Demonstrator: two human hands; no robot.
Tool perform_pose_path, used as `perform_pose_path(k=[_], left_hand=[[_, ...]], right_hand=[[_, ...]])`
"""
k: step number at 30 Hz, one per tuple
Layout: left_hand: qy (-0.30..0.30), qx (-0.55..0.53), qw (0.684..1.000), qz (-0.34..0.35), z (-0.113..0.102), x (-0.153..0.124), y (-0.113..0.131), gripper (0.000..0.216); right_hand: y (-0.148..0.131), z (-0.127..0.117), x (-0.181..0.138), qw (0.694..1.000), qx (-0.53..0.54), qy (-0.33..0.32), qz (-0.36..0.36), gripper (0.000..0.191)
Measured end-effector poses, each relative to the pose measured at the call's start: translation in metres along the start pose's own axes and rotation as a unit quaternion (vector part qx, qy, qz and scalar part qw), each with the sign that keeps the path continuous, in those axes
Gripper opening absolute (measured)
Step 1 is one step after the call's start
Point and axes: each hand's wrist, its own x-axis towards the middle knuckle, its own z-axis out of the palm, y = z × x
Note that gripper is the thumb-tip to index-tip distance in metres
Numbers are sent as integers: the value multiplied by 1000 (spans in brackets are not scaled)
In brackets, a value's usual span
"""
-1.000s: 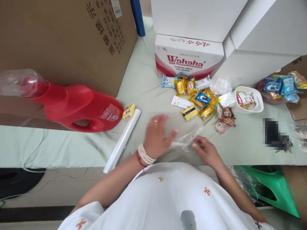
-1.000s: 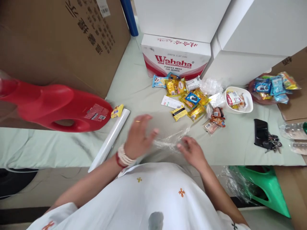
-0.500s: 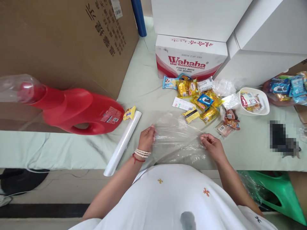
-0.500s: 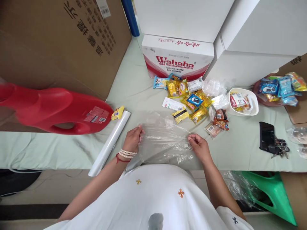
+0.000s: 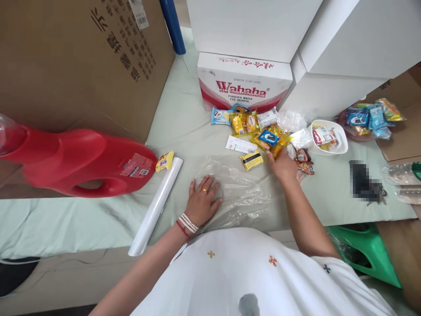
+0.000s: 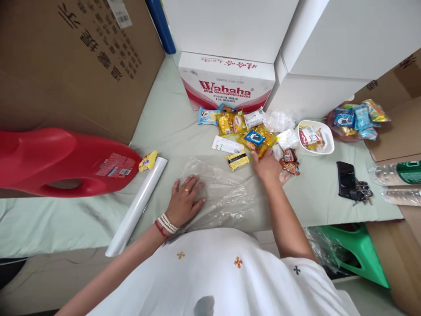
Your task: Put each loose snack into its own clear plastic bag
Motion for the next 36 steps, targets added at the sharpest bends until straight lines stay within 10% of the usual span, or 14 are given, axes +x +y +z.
perform_pose_path(k=[9,15,24,30,36], left_hand=[[-50,4,999,-20,-2,-15,-8,69],[-45,-5,999,-26,0,-11,-6,86],[-28,-13,998,-55,1,-27,-24,93],[39,-52,997,-50,-11,-32,-28,72],[115,-31,993,18,-28,-60,-32,54]], right_hand=[[31,-19,-45,954,135,158,-215,59],[-36,4,-99,839,115,-58,-529,56],[21,20,-62,931,45,11,-362,51],[-5,-14,-97,879,145,26,-453,51],[-55,30,-122,859,35,-101,-501,51]])
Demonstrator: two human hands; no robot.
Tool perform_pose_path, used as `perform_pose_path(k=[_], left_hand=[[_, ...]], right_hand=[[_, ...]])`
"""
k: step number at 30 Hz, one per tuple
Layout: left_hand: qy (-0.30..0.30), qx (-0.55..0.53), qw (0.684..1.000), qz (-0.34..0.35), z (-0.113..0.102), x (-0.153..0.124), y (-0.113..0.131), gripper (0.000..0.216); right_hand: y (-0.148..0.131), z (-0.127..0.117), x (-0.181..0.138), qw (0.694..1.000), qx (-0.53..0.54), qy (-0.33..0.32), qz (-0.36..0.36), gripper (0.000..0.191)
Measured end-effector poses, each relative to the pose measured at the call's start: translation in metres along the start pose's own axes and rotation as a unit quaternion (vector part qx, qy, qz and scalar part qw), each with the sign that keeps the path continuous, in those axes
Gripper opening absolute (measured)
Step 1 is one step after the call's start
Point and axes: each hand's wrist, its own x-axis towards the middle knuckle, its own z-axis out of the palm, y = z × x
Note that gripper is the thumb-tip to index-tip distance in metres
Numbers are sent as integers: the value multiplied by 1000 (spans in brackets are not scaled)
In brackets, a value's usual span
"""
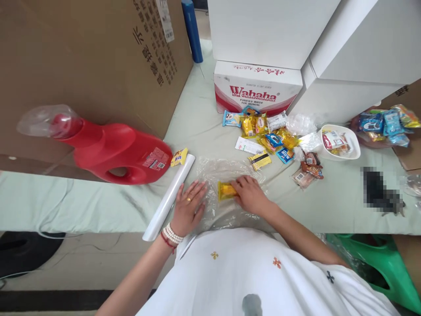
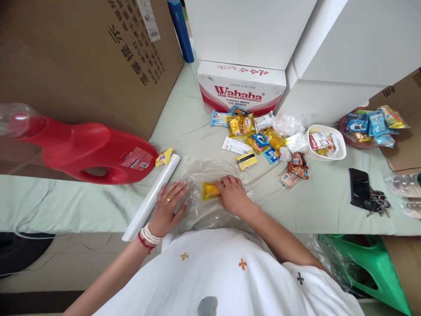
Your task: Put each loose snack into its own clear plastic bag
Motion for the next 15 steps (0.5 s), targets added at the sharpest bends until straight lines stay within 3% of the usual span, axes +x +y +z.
perform_pose_path(k=[2,4,6,9,12,15], left_hand=[[-17,0,1000,20,-4,-11,-2,53],[-17,-1,1000,18,-5,-23,-4,50],[17,-13,1000,6,-7,-34,-4,45],[68,-64,995,-18,-9,-49,3,40],[74,-111,991,-24,-10,-57,13,45],[15,-107,994,3,-5,-56,16,54]], right_hand=[[12,-1,9,1000,18,8,-7,55],[37,-17,16,997,31,65,22,49],[72,-39,21,987,2,122,105,40],[128,-57,16,958,-83,120,247,37],[166,-43,3,934,-134,135,303,48],[178,-22,-7,913,-164,199,316,48]])
